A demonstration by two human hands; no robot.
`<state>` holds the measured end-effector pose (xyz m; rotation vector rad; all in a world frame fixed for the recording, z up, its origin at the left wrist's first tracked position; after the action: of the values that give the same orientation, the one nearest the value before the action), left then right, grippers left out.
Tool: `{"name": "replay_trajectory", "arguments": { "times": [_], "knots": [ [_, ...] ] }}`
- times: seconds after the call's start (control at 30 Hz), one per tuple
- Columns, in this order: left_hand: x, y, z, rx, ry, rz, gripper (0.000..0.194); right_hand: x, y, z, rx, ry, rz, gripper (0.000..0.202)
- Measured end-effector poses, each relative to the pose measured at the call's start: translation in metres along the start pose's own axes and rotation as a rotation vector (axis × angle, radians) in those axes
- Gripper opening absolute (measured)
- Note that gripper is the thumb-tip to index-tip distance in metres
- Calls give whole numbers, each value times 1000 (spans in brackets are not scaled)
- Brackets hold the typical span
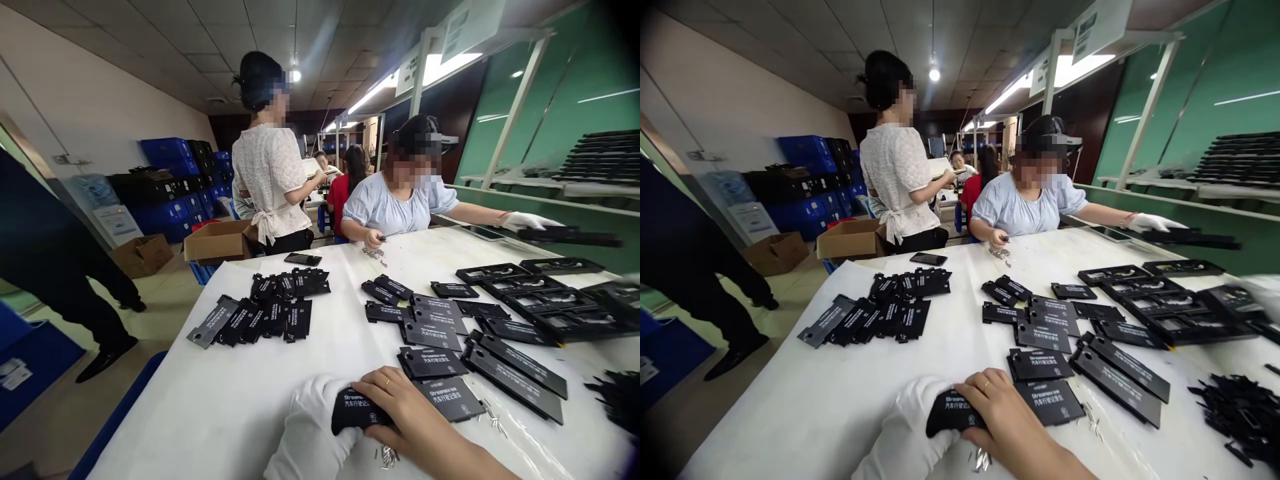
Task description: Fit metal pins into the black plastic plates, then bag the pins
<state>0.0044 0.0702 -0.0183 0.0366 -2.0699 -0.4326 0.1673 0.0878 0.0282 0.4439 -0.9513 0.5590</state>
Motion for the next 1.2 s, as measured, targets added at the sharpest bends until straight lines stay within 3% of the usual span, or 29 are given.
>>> {"name": "replay_trajectory", "arguments": {
  "times": [0.2,0.57,0.87,1.2],
  "knots": [
    [14,5,-13,80,-77,70,46,0,-1,1,20,5,-32,52],
    [11,3,-10,82,-93,109,51,0,-1,0,25,5,-37,53],
    [17,4,-15,34,-108,69,48,0,-1,0,29,-2,-43,53],
    [5,0,-4,21,-78,53,48,0,-1,0,33,-5,-43,53]
  ]
}}
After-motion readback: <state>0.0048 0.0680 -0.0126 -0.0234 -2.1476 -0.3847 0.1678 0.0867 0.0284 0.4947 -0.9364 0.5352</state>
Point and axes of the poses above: each hand's wrist, its own y-axis towards the middle knuckle, its own x-axis out of the back of the hand, z = x × y, the point moved 4 cm from there along y, towards the middle knuckle, and after that the axes turned 5 degrees about -z, right-handed, at the moved point
